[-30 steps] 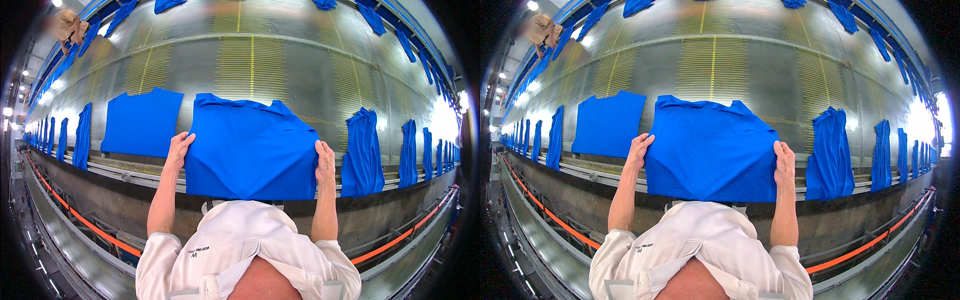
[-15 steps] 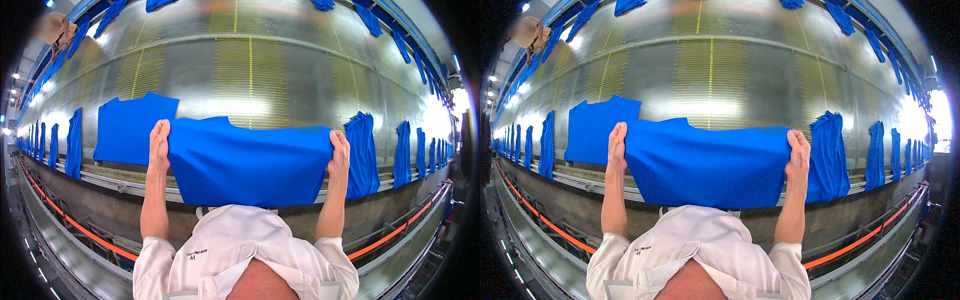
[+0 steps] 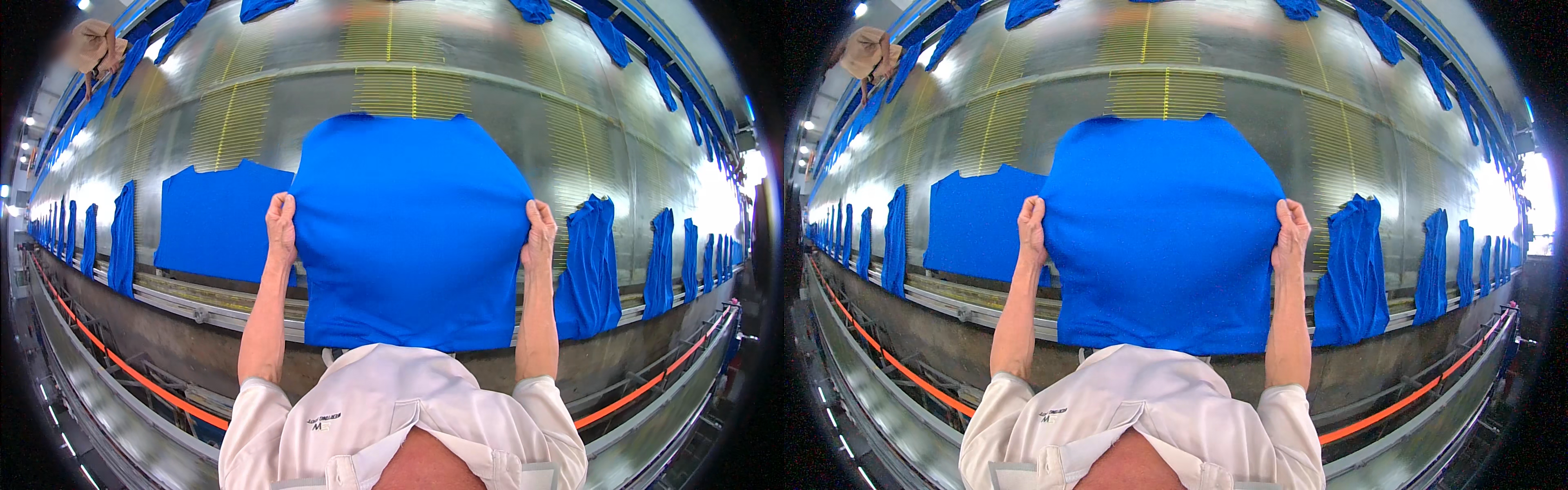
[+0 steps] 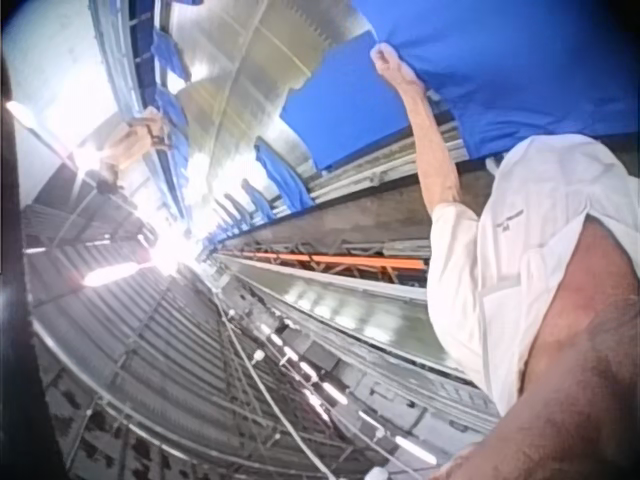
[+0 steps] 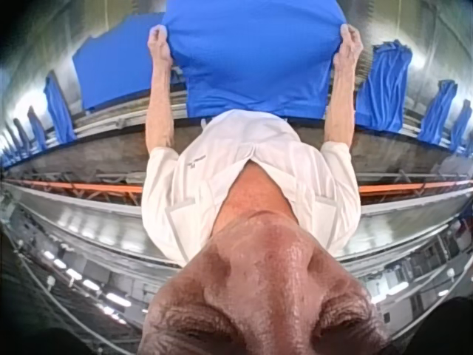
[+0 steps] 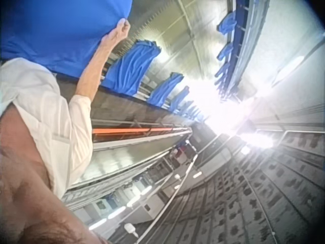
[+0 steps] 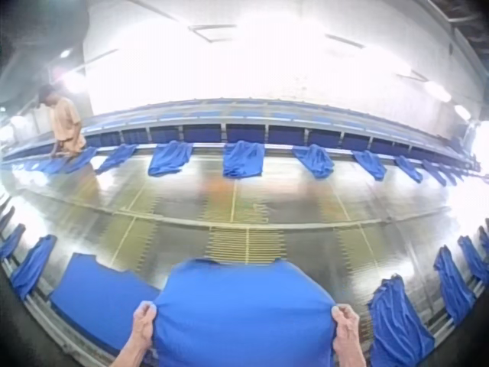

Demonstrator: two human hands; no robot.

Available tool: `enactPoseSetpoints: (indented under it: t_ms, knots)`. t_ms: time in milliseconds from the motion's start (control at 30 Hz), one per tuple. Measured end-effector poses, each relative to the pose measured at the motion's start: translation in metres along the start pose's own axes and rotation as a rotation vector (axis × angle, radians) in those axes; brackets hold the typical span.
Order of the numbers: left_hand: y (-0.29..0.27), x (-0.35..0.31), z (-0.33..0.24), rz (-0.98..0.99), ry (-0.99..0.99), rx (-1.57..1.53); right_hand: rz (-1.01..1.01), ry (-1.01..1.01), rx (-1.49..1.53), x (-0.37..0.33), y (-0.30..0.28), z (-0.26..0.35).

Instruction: The person repeatedly picks up blue shirts from a conveyor belt, folds them in half, and places them back on the belt. The shirts are handled one at a time in a continuous loop.

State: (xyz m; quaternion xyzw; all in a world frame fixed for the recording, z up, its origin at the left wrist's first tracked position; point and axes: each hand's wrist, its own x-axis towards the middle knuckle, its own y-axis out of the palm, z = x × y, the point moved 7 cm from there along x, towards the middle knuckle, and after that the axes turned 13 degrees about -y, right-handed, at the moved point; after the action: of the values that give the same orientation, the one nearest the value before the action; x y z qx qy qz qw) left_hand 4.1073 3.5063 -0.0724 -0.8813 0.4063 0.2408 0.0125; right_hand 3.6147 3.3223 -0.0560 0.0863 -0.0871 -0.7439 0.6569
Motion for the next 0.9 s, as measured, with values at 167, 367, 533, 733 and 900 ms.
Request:
enactPoseSetpoints:
  t_ms: [167,367,533,733,900]
  knots:
    - [-0.017,-0.007,0.03,-0.139,-0.041,0.199,-0.095,0.108,-0.212,-0.023,-0.032,-0.036]
    - [-0.035,-0.031,0.046,-0.181,-0.091,0.161,-0.094,0.155,-0.221,-0.048,-0.045,-0.045]
    - [-0.042,-0.045,0.046,-0.171,-0.118,0.151,-0.094,0.173,-0.222,-0.06,-0.048,-0.044]
    - [-0.045,-0.049,0.049,-0.14,-0.129,0.163,-0.088,0.165,-0.222,-0.068,-0.048,-0.035]
    - [-0.045,-0.052,0.053,-0.128,-0.15,0.163,-0.096,0.161,-0.231,-0.072,-0.058,-0.039]
